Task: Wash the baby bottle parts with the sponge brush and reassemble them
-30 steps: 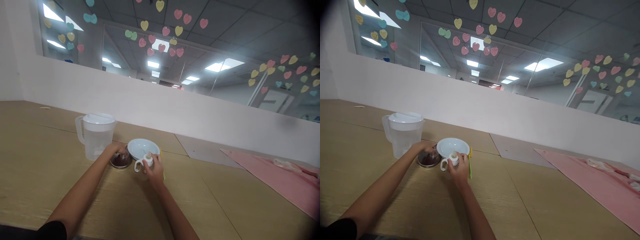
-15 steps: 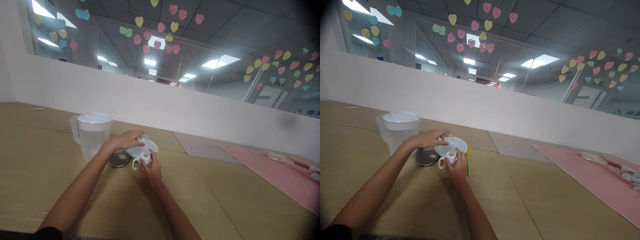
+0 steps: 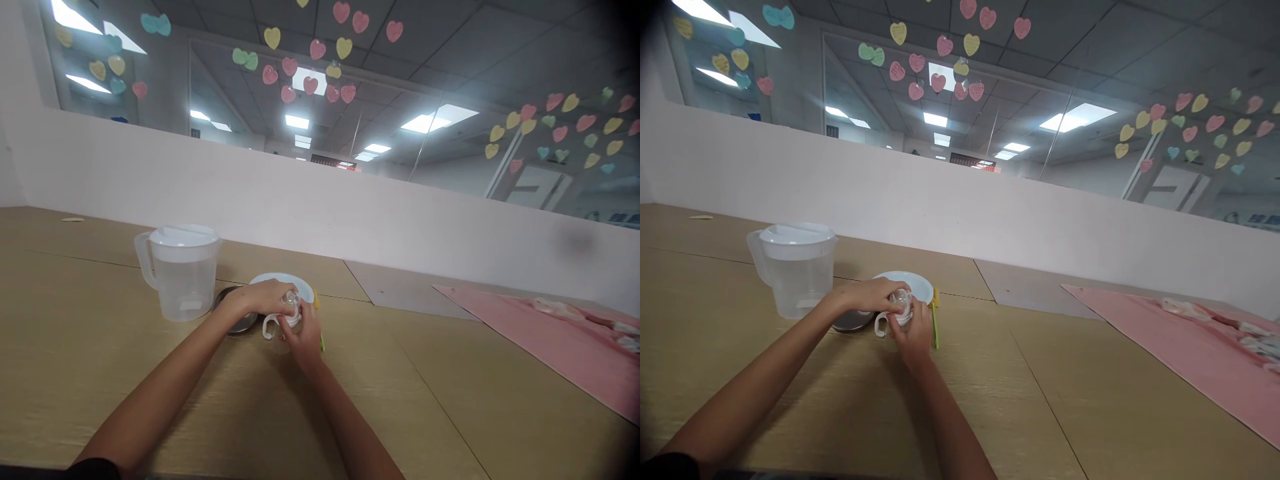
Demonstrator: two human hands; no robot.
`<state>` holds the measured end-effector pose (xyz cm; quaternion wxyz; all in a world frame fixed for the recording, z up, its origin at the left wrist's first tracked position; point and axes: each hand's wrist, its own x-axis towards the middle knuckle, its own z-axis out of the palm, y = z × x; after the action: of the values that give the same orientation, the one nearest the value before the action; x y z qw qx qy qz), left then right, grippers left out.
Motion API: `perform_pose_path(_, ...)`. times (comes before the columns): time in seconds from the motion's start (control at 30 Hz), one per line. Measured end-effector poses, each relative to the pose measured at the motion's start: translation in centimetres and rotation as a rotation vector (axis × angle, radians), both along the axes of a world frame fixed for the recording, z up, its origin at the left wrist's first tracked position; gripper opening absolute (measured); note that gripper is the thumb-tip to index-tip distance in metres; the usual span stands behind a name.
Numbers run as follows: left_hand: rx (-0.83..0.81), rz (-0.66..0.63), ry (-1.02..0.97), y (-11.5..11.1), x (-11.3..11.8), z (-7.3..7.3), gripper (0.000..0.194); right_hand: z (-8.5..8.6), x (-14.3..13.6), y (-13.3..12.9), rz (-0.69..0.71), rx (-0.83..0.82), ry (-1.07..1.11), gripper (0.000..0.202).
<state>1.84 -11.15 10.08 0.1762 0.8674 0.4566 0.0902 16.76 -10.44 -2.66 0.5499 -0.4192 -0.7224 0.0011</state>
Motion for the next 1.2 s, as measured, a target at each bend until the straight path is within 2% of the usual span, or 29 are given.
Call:
perform_pose_path(0.37,0.027,-0.009,0.001,0.14,0.14,-0.23,0.036,0.55,-0.01,-0.63,0.021,-0.041,-0.025,0.044)
perform_pose_path(0.67,0.029,-0.018,-0.006,-0.23,0.17,-0.16,0.032,0.25,-0.06,-0.35,0.025,-0.009,-0.02,0.044)
perform_pose_path(0.97,0.03,-0.001,0.003,-0.73,0.31,0.14,0.032,0.25,-0.02,-0.54,0.099,-0.028,0.013,0.045)
perform_pose_path(1.2,0.074,-0.018,0.03,-0.58,0.6,-0.22,0.031,0.11,-0.03,-0.59,0.062,-0.043,0.049,0.043)
